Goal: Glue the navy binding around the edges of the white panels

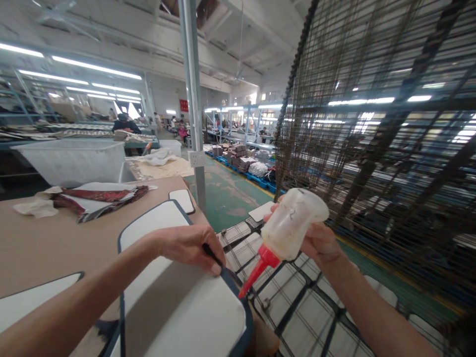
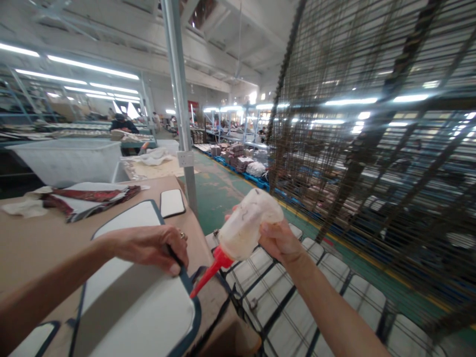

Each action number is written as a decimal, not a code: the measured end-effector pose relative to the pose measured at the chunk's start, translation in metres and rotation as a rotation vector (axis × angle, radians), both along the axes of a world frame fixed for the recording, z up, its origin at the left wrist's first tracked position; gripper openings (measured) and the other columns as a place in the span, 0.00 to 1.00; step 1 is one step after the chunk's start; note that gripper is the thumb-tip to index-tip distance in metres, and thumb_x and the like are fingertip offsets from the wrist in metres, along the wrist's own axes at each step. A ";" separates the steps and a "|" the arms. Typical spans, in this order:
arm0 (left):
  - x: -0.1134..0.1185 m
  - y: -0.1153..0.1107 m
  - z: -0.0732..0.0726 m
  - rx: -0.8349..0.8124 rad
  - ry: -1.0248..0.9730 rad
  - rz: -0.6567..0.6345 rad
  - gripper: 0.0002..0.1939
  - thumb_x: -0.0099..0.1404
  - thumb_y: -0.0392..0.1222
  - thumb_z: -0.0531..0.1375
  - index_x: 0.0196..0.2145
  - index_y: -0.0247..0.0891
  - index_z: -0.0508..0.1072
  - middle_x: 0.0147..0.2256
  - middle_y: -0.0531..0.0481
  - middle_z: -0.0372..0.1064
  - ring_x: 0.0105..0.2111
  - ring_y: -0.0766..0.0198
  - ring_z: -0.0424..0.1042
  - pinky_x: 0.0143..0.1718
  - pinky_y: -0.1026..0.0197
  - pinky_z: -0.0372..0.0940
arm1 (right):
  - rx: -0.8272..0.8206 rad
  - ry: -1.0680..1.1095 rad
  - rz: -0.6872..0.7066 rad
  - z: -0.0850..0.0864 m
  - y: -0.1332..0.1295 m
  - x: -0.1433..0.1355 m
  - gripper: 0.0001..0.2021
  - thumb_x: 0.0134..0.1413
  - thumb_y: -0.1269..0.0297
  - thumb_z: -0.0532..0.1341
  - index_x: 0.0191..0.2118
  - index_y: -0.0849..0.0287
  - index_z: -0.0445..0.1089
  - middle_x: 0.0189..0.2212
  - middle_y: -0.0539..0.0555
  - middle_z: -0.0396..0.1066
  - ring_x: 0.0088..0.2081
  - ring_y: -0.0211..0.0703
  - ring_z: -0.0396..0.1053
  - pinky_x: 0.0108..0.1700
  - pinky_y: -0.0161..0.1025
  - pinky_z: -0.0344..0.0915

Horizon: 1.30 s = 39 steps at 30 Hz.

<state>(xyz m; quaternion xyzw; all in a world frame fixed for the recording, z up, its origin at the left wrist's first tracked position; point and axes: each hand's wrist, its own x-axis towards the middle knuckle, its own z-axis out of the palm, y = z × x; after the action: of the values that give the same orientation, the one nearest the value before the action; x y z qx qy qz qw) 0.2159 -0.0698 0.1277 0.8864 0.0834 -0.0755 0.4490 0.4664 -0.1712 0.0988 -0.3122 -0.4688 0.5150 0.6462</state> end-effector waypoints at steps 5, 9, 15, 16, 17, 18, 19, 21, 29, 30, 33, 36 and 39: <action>0.001 -0.004 0.000 -0.015 0.010 -0.001 0.16 0.61 0.47 0.60 0.34 0.30 0.80 0.24 0.49 0.69 0.25 0.67 0.63 0.27 0.68 0.57 | 0.025 0.019 0.058 0.001 0.000 -0.002 0.25 0.29 0.59 0.71 0.41 0.49 0.74 0.38 0.51 0.77 0.39 0.52 0.74 0.43 0.51 0.70; 0.002 -0.006 0.000 -0.021 0.003 0.001 0.17 0.61 0.48 0.59 0.35 0.29 0.80 0.25 0.48 0.70 0.26 0.66 0.63 0.27 0.68 0.57 | 0.032 0.029 0.100 0.001 0.000 -0.002 0.24 0.30 0.60 0.71 0.41 0.48 0.74 0.38 0.51 0.76 0.40 0.51 0.74 0.42 0.50 0.70; 0.002 -0.008 0.000 -0.023 0.001 0.011 0.18 0.61 0.48 0.59 0.36 0.29 0.79 0.27 0.46 0.72 0.28 0.65 0.66 0.29 0.67 0.58 | 0.013 0.030 0.052 -0.001 0.001 0.001 0.25 0.28 0.58 0.72 0.41 0.49 0.73 0.38 0.52 0.75 0.40 0.55 0.73 0.42 0.53 0.70; 0.002 -0.009 0.000 -0.017 0.003 0.013 0.17 0.61 0.48 0.59 0.36 0.29 0.79 0.27 0.46 0.72 0.28 0.64 0.66 0.28 0.67 0.58 | 0.011 0.033 0.046 -0.002 0.001 0.001 0.26 0.27 0.58 0.72 0.41 0.49 0.73 0.38 0.52 0.75 0.39 0.55 0.73 0.42 0.53 0.71; 0.002 -0.009 0.000 -0.010 0.004 0.015 0.17 0.61 0.47 0.59 0.36 0.29 0.79 0.26 0.46 0.72 0.27 0.65 0.66 0.28 0.67 0.58 | 0.008 0.036 0.044 -0.002 0.001 0.002 0.26 0.27 0.59 0.72 0.41 0.49 0.73 0.38 0.52 0.75 0.39 0.55 0.73 0.42 0.52 0.71; 0.002 -0.009 0.000 -0.006 0.003 0.015 0.17 0.61 0.47 0.59 0.36 0.28 0.79 0.26 0.46 0.71 0.27 0.65 0.65 0.28 0.67 0.57 | 0.007 0.039 0.044 -0.002 0.001 0.002 0.26 0.27 0.58 0.72 0.41 0.49 0.73 0.38 0.52 0.75 0.39 0.55 0.73 0.42 0.52 0.71; 0.002 -0.010 0.000 -0.007 0.001 0.015 0.17 0.61 0.47 0.59 0.36 0.28 0.80 0.26 0.46 0.71 0.27 0.65 0.65 0.28 0.67 0.57 | 0.005 0.038 0.044 -0.002 0.000 0.002 0.26 0.27 0.58 0.72 0.41 0.49 0.73 0.38 0.52 0.75 0.39 0.55 0.73 0.42 0.52 0.71; 0.002 -0.010 0.000 -0.019 -0.007 0.012 0.17 0.61 0.47 0.60 0.36 0.29 0.80 0.26 0.47 0.72 0.27 0.65 0.65 0.28 0.67 0.58 | 0.003 0.028 0.043 -0.002 0.000 0.002 0.26 0.27 0.58 0.72 0.41 0.48 0.73 0.38 0.53 0.75 0.39 0.55 0.73 0.42 0.53 0.71; 0.001 -0.011 0.002 -0.015 -0.013 0.018 0.18 0.61 0.49 0.59 0.35 0.28 0.79 0.26 0.47 0.72 0.27 0.66 0.65 0.28 0.68 0.58 | 0.014 0.018 0.049 -0.003 0.001 0.002 0.27 0.26 0.57 0.72 0.41 0.48 0.72 0.38 0.53 0.75 0.40 0.56 0.73 0.43 0.54 0.69; 0.001 -0.011 0.002 -0.011 -0.014 0.018 0.18 0.61 0.48 0.59 0.35 0.28 0.79 0.26 0.47 0.71 0.27 0.66 0.65 0.28 0.68 0.58 | 0.013 0.020 0.047 -0.003 0.001 0.003 0.27 0.26 0.57 0.72 0.41 0.48 0.73 0.38 0.53 0.75 0.40 0.56 0.73 0.43 0.54 0.70; 0.000 -0.011 0.002 -0.021 -0.028 0.018 0.18 0.61 0.49 0.59 0.34 0.29 0.79 0.25 0.48 0.70 0.27 0.66 0.64 0.28 0.68 0.58 | 0.012 0.022 0.040 -0.005 0.002 0.004 0.26 0.27 0.58 0.72 0.41 0.48 0.73 0.38 0.53 0.75 0.39 0.55 0.73 0.43 0.54 0.70; -0.001 -0.010 0.002 -0.043 -0.047 0.025 0.18 0.61 0.50 0.59 0.33 0.29 0.79 0.24 0.50 0.69 0.26 0.67 0.63 0.28 0.69 0.58 | 0.027 0.024 0.062 -0.007 0.002 0.004 0.26 0.28 0.58 0.72 0.41 0.47 0.72 0.38 0.51 0.75 0.39 0.53 0.73 0.43 0.52 0.70; -0.003 -0.009 0.004 -0.046 -0.058 0.042 0.17 0.61 0.49 0.59 0.31 0.29 0.79 0.22 0.52 0.67 0.24 0.69 0.60 0.27 0.70 0.57 | 0.040 0.011 0.050 -0.006 0.001 0.004 0.25 0.29 0.56 0.71 0.41 0.48 0.71 0.38 0.52 0.75 0.39 0.53 0.73 0.41 0.52 0.71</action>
<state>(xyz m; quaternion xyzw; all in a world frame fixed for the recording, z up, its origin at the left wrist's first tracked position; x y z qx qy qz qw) 0.2131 -0.0793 0.1320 0.8757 0.0872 -0.0420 0.4731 0.4706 -0.1698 0.0929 -0.2845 -0.4829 0.5234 0.6418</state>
